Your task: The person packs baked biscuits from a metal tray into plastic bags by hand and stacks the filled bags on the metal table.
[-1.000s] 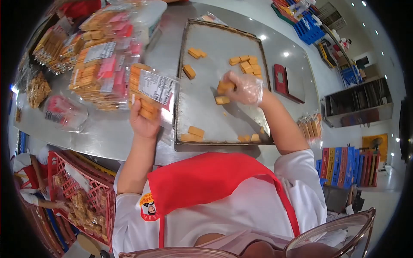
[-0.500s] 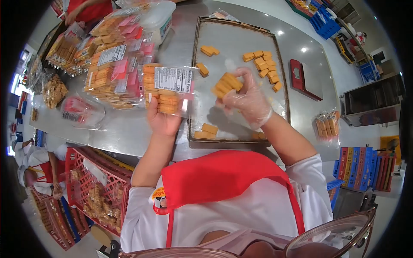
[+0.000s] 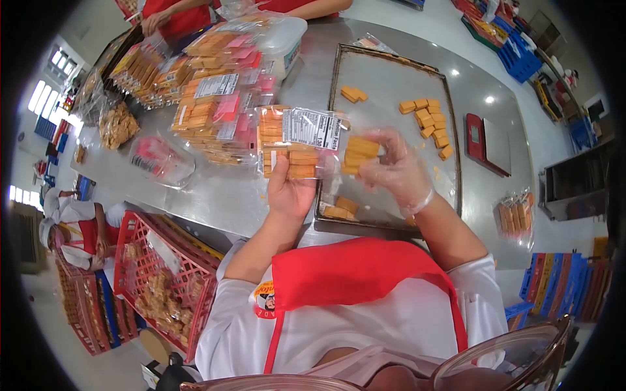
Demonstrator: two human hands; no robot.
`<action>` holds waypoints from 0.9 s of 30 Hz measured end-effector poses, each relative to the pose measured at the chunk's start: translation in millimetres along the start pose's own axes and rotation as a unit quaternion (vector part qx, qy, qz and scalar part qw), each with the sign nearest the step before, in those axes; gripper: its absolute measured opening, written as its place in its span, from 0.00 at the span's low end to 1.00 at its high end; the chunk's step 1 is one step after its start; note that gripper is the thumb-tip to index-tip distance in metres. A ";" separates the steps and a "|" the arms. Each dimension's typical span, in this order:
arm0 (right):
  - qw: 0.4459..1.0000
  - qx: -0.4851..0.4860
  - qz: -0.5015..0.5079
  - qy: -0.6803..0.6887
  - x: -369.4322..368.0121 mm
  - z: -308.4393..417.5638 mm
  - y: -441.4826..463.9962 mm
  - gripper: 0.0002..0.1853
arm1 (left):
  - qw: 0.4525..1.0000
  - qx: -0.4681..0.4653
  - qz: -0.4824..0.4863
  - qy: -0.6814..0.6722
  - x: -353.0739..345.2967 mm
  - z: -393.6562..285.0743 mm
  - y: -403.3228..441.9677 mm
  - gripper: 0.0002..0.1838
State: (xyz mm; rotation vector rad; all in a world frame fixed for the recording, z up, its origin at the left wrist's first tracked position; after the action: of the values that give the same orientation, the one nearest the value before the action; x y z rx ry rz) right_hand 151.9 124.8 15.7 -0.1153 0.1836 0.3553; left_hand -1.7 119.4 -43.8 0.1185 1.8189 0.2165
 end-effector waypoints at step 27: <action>0.975 -0.022 -0.030 0.220 -3.3 1.7 6.3 0.22 | 0.995 0.081 0.013 0.051 -15.3 29.1 -9.4 0.24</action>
State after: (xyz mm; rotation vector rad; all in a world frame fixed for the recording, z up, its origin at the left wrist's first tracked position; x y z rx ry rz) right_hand 146.9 129.7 17.5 -0.2435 0.6105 0.2705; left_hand 30.6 109.7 -38.4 0.2491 1.9369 0.0950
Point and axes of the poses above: each hand's wrist, its own y-axis towards the middle knuckle, its own x-axis out of the back of the hand, z = x × y, the point moved 8 cm from there along y, towards the middle knuckle, and after that the axes turned 4 degrees about -z, right-handed, at the moved point
